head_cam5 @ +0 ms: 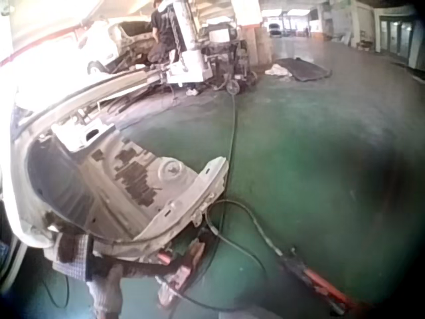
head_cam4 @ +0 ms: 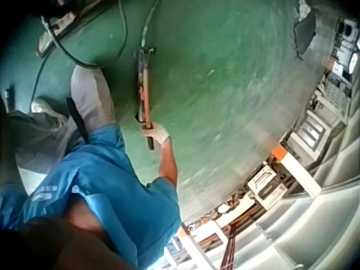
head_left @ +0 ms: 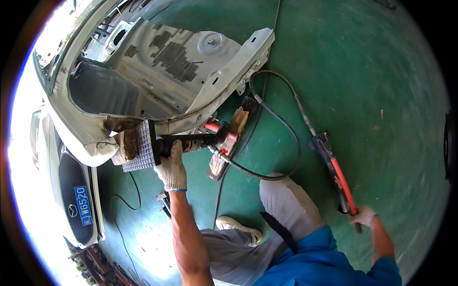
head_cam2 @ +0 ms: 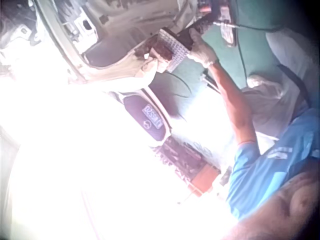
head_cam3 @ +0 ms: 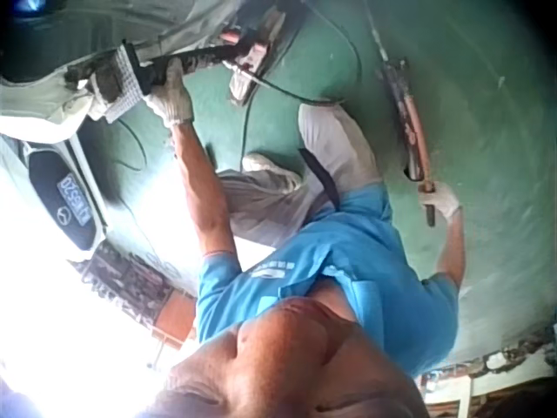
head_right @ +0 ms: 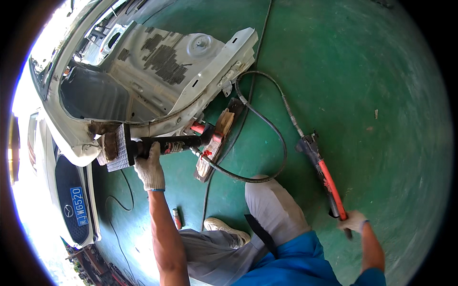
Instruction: The person uses a pneumatic hammer and wooden blocks to straighten a damaged white car bumper. They repeatedly reposition the tools and apply force to the bumper's edge while kneeling on the workshop floor.
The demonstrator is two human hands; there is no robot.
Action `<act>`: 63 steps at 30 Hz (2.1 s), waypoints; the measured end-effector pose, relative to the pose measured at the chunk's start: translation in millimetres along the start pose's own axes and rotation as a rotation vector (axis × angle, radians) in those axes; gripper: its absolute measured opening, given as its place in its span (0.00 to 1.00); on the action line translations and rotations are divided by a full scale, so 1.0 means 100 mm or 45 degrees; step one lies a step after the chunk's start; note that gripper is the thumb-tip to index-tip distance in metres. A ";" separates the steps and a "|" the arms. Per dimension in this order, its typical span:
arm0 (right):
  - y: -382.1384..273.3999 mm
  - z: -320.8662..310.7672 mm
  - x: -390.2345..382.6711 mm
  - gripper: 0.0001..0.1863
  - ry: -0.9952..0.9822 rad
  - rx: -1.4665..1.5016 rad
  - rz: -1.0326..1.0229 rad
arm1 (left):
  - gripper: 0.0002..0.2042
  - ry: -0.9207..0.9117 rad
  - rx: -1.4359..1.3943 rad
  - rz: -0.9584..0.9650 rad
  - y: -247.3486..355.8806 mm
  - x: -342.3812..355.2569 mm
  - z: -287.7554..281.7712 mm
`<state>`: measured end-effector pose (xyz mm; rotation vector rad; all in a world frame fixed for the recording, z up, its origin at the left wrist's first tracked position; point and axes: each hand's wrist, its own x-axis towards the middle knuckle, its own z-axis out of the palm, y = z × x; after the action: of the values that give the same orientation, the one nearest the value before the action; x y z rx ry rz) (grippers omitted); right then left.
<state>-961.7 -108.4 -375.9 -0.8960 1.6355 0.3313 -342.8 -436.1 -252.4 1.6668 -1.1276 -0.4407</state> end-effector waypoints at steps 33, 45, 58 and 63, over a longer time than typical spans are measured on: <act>-1.10 -0.40 -0.52 0.30 -0.117 -0.417 -0.067 | 0.15 0.020 0.128 0.070 -0.15 0.02 -0.12; -0.09 0.36 0.37 0.16 -0.151 0.241 0.151 | 0.15 -0.064 0.053 0.073 -0.07 0.04 -0.02; -0.11 0.52 0.35 0.15 0.111 0.381 0.148 | 0.21 -0.044 0.039 0.035 -0.13 0.01 -0.04; -0.77 -0.06 -0.21 0.16 -0.209 0.050 0.117 | 0.21 -0.031 0.057 0.033 -0.15 0.04 -0.06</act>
<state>-911.2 -156.3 -335.6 -0.7457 1.5285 0.4241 -329.1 -435.9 -262.5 1.6877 -1.1837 -0.4230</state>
